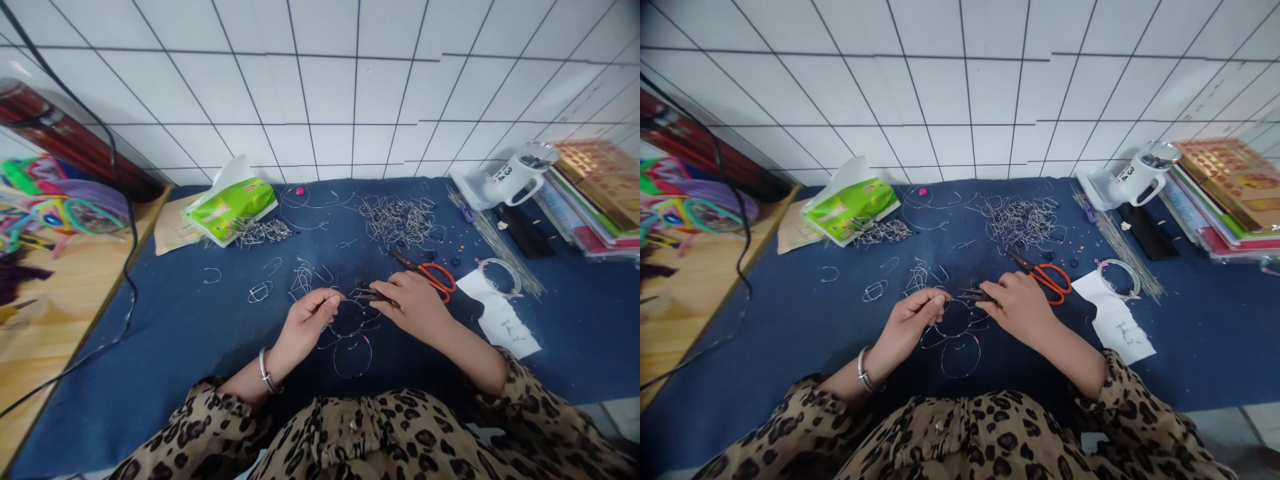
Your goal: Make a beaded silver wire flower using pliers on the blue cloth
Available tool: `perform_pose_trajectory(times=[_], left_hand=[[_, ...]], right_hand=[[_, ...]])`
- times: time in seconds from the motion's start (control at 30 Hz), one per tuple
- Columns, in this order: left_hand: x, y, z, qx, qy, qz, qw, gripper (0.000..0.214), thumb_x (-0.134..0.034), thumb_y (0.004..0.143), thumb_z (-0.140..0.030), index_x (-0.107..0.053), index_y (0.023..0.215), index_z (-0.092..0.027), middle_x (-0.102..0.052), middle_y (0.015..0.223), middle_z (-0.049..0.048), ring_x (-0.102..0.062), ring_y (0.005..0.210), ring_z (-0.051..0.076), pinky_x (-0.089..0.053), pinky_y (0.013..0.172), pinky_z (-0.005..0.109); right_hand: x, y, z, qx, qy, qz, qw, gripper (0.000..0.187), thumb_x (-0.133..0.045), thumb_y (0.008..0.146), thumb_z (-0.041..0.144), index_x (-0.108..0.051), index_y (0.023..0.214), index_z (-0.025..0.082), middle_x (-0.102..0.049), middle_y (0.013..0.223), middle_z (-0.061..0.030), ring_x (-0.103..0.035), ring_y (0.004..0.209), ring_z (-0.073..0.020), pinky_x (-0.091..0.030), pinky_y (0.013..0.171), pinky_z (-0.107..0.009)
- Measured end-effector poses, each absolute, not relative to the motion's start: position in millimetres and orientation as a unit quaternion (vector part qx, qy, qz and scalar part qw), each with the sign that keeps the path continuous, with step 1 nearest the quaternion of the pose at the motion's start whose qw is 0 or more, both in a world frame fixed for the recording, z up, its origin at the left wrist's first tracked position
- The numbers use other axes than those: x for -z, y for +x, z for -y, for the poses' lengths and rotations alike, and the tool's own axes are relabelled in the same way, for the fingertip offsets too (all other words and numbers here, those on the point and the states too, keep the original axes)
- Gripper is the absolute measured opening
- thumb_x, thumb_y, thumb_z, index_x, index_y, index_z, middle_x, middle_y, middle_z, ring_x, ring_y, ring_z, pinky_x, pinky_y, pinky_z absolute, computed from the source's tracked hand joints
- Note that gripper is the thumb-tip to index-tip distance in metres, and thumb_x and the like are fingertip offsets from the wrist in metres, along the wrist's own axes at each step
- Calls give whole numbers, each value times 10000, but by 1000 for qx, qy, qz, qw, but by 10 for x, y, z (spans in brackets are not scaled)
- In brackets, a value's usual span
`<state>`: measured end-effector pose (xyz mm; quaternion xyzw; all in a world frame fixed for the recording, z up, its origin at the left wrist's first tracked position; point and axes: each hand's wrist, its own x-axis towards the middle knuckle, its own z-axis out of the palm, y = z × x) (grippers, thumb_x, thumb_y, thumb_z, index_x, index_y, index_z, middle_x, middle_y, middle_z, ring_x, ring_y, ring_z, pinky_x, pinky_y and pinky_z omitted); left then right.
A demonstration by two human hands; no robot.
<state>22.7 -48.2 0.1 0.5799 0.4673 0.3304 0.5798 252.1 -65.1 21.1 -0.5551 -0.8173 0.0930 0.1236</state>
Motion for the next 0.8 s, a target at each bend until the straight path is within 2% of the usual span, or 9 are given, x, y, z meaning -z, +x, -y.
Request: perform_pose_trajectory(times=[0.27, 0.63, 0.8], left_hand=[[51, 201, 507, -331, 651, -459, 506, 194, -505, 874, -313, -624, 959, -186, -553, 753, 11, -522, 704, 120, -432, 645, 223], [77, 205, 525, -341, 668, -446, 488, 170, -533, 860, -286, -638, 956, -193, -611, 807, 25, -565, 754, 130, -451, 655, 226], [118, 208, 533, -357, 648, -454, 496, 170, -558, 844, -284, -614, 973, -188, -624, 828, 23, -562, 711, 115, -459, 652, 227]], right_hand=[[-339, 2413, 722, -4, -553, 829, 83, 337, -473, 858, 453, -607, 1084, 241, -555, 859, -90, -434, 823, -211, -299, 759, -344], [-321, 2394, 762, 6, -549, 831, 87, 307, -492, 852, 440, -610, 1052, 240, -540, 810, -71, -406, 796, -201, -256, 709, -322], [-315, 2399, 768, 1, -548, 832, 81, 299, -485, 858, 431, -604, 1056, 241, -535, 810, -66, -402, 791, -199, -255, 708, -320]])
